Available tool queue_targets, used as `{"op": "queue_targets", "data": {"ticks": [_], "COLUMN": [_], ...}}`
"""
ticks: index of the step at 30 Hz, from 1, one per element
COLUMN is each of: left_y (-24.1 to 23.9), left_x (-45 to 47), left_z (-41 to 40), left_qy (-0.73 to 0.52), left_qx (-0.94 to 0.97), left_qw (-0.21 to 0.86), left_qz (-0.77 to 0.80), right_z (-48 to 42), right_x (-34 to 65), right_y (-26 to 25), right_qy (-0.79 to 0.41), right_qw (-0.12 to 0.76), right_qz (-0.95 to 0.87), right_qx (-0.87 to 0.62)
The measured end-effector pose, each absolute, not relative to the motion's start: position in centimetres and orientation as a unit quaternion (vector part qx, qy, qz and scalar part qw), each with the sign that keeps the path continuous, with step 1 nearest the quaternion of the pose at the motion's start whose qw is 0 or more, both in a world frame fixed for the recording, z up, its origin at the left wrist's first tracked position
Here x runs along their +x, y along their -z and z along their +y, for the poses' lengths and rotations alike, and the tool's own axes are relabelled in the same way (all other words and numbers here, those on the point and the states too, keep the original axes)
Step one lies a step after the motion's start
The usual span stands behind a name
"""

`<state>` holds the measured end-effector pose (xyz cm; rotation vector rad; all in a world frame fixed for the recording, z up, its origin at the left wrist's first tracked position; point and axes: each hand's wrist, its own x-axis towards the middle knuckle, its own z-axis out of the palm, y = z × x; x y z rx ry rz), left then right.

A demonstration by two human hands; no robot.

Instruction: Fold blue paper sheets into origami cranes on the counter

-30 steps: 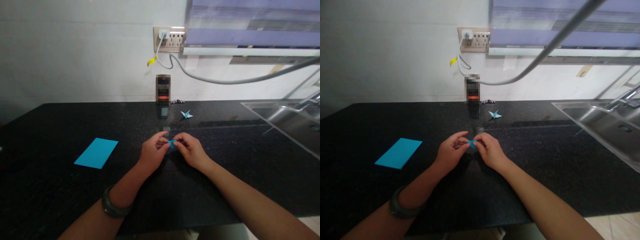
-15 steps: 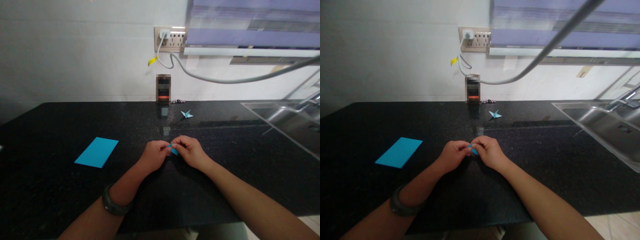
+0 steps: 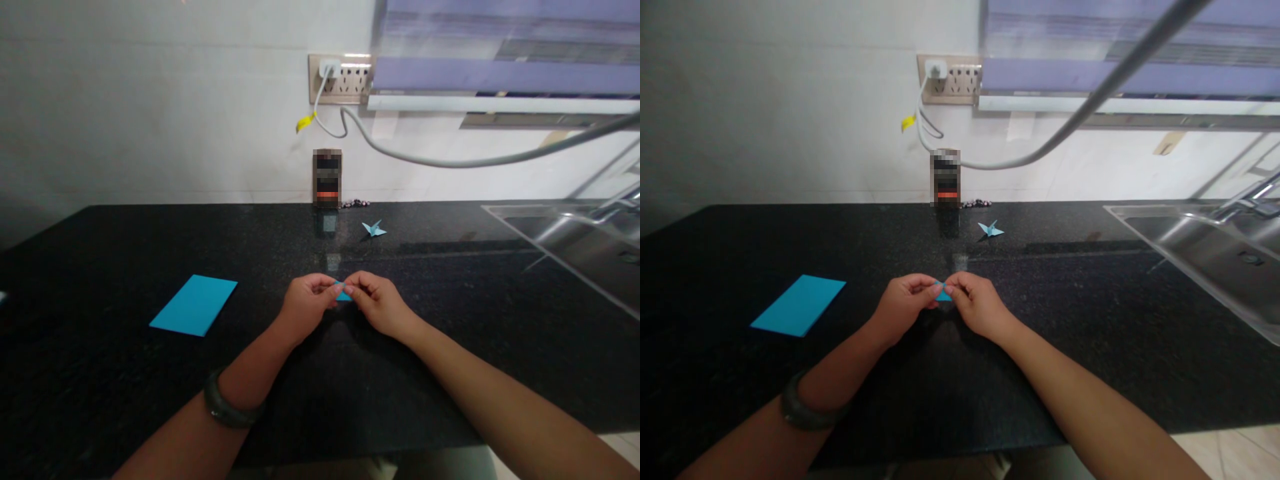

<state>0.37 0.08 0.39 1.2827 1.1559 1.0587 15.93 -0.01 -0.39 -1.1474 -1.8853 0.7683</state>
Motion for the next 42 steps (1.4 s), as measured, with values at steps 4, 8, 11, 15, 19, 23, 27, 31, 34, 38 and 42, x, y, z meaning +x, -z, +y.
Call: {"op": "queue_targets", "data": {"ticks": [4, 8, 11, 15, 19, 23, 27, 31, 34, 38, 42], "left_y": [-0.5, -0.4, -0.3, -0.2, -0.2, -0.3, -0.5, -0.5, -0.6, -0.7, -0.5], "left_x": [0.2, 0.1, 0.1, 0.3, 0.5, 0.5, 0.6, 0.6, 0.5, 0.6, 0.7], "left_z": [0.2, 0.2, 0.0, -0.2, -0.2, 0.0, -0.2, -0.4, -0.4, -0.5, -0.5], "left_qy": [-0.463, -0.458, -0.459, -0.471, -0.503, -0.499, -0.425, -0.378, -0.397, -0.419, -0.418], "left_qx": [0.534, 0.587, 0.614, 0.588, 0.512, 0.475, 0.495, 0.511, 0.48, 0.466, 0.48], "left_qw": [0.508, 0.445, 0.398, 0.424, 0.481, 0.531, 0.579, 0.599, 0.614, 0.623, 0.617], "left_qz": [0.492, 0.498, 0.504, 0.504, 0.503, 0.493, 0.489, 0.487, 0.484, 0.468, 0.463], "right_z": [-0.4, -0.5, -0.5, -0.2, 0.2, 0.5, 0.5, 0.5, 0.3, 0.1, 0.2], "right_x": [15.4, 14.9, 14.7, 14.7, 15.1, 15.5, 15.7, 15.5, 15.3, 15.2, 15.5], "right_y": [0.4, 0.4, 0.1, -0.2, 0.1, 0.3, 0.4, 0.5, 0.6, 0.4, 0.3], "right_qy": [-0.389, -0.424, -0.396, -0.414, -0.512, -0.516, -0.513, -0.514, -0.526, -0.508, -0.49], "right_qw": [0.402, 0.407, 0.423, 0.415, 0.386, 0.423, 0.455, 0.462, 0.45, 0.453, 0.443], "right_qz": [-0.693, -0.675, -0.679, -0.672, -0.626, -0.593, -0.572, -0.575, -0.584, -0.599, -0.612], "right_qx": [-0.455, -0.446, -0.451, -0.454, -0.444, -0.45, -0.45, -0.437, -0.424, -0.422, -0.435]}}
